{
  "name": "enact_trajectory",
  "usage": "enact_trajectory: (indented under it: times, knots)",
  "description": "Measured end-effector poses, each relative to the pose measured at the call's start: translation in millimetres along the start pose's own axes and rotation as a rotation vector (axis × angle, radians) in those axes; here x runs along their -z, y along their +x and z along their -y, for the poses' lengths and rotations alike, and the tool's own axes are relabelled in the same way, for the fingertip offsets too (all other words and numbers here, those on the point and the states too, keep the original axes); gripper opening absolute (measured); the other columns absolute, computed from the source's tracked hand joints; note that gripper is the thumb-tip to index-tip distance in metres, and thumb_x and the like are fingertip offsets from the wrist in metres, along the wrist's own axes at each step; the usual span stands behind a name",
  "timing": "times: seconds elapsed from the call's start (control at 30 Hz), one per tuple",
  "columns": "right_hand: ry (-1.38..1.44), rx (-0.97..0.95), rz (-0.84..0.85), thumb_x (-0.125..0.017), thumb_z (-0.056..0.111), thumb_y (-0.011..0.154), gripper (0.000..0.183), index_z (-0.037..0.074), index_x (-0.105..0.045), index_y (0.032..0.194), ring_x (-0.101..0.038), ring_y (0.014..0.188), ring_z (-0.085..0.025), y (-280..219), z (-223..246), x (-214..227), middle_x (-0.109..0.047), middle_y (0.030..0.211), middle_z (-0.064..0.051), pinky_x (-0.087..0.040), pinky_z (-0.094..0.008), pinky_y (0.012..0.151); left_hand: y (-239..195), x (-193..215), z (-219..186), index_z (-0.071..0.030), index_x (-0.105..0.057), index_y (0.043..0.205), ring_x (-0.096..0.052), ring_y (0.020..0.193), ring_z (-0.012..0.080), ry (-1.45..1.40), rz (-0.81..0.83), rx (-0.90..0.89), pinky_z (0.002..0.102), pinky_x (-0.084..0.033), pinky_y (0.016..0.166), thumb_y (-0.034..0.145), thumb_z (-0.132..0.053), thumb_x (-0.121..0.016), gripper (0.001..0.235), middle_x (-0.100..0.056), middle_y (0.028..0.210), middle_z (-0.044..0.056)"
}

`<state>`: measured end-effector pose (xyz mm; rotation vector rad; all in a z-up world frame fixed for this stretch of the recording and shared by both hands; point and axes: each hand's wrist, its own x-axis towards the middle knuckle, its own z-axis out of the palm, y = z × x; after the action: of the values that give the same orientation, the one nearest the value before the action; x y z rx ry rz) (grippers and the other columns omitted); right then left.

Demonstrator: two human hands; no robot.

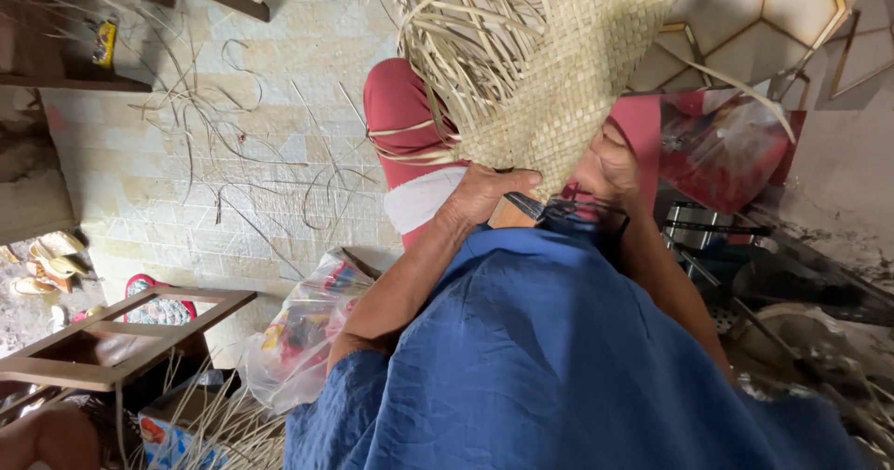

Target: The person weaves dried palm fronds into a basket by hand, repeatedly threading and pulling strands through the existing weave. The basket is held between the legs while the hands interlace new material to expand the structure.

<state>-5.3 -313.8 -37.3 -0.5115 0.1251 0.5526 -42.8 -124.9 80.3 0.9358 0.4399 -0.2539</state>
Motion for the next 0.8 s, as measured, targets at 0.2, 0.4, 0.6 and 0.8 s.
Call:
enact_trajectory:
  times: [0.2, 0.4, 0.6, 0.8]
  knots:
    - [-0.064, -0.053, -0.184, -0.06, 0.006, 0.101, 0.026, 0.002, -0.058, 0.126, -0.059, 0.134, -0.032, -4.3, 27.9, -46.1, -0.06, 0.141, -0.013, -0.038, -0.061, 0.125, -19.1, -8.7, -42.9, 0.014, -0.075, 0.099, -0.073, 0.097, 0.0198, 0.589, -0.051, 0.255, 0.021, -0.056, 0.1, 0.091, -0.02, -0.077, 0.035, -0.076, 0.087, 0.017]
    - [-0.194, -0.076, -0.225, -0.064, 0.006, 0.102, 0.008, 0.002, -0.057, 0.103, -0.071, 0.1, -0.028, -4.5, 57.5, -127.5, -0.065, 0.106, -0.012, -0.055, -0.045, 0.102, -4.0, 5.5, -48.9, 0.01, -0.066, 0.128, -0.054, 0.13, 0.0342, 0.748, 0.381, 0.318, 0.04, -0.044, 0.117, 0.077, -0.037, -0.085, 0.071, -0.067, 0.127, 0.023]
    - [-0.24, -0.071, -0.364, -0.073, 0.006, 0.099, 0.019, 0.006, -0.054, 0.096, -0.068, 0.061, -0.023, -3.9, 50.4, -113.1, -0.054, 0.07, -0.008, -0.059, -0.033, 0.058, 9.4, 75.9, 89.5, -0.005, -0.044, 0.152, -0.048, 0.142, 0.0308, 0.899, 0.334, 0.063, 0.047, -0.043, 0.12, 0.059, -0.048, -0.101, 0.119, -0.053, 0.151, 0.015]
    - [-0.316, -0.084, -0.478, -0.081, 0.009, 0.095, 0.026, 0.003, -0.06, 0.108, -0.072, 0.077, -0.025, -1.1, 27.0, -67.1, -0.056, 0.085, -0.007, -0.066, -0.043, 0.066, 1.2, 58.4, 51.2, -0.006, -0.021, 0.163, -0.035, 0.148, 0.046, 0.809, 0.381, -0.049, 0.062, -0.04, 0.119, 0.077, -0.033, -0.095, 0.117, -0.035, 0.161, 0.025]
